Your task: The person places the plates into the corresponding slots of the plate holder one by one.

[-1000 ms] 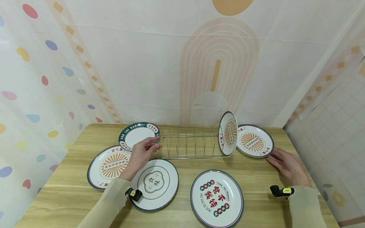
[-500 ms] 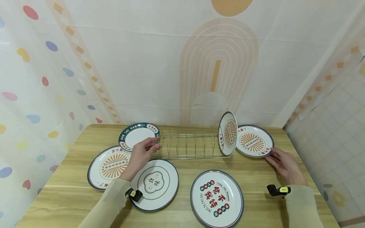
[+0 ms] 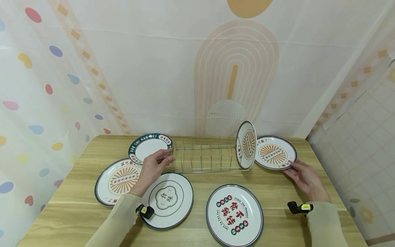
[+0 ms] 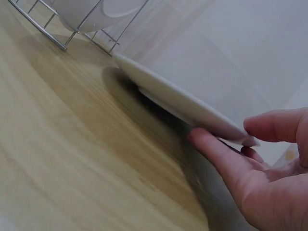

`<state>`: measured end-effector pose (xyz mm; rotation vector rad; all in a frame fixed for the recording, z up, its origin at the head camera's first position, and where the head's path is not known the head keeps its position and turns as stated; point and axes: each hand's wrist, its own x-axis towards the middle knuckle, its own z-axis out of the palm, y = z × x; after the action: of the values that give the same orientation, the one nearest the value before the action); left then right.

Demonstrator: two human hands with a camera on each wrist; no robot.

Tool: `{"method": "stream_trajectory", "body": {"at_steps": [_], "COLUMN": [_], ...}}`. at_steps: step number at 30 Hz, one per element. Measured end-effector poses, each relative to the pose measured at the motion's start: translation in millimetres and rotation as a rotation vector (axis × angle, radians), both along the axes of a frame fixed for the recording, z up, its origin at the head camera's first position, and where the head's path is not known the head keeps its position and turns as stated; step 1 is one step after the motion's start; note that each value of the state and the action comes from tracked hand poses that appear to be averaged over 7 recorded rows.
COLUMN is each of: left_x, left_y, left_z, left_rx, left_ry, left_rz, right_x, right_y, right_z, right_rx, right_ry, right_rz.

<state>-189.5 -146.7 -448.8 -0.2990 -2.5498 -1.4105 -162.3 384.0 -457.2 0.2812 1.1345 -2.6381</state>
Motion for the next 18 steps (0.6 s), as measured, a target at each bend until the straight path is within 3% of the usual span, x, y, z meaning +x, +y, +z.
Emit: {"method": "stream_trajectory", "body": {"at_steps": [9, 18], "left_x": [-0.1, 0.3], "left_y": [0.2, -0.3], "left_z": [0.9, 1.9], "left_rx": [0.005, 0.015], "left_ry": [-0.005, -0.019], "left_rz": [-0.005, -0.004], "right_x": [7.1, 19.5], "right_y": [4, 7], "right_z": [-2.1, -5.4], "right_rx": [0.115, 0.058], "right_ry": [-0.062, 0.036], "right_rz": [-0.052, -0.067]}}
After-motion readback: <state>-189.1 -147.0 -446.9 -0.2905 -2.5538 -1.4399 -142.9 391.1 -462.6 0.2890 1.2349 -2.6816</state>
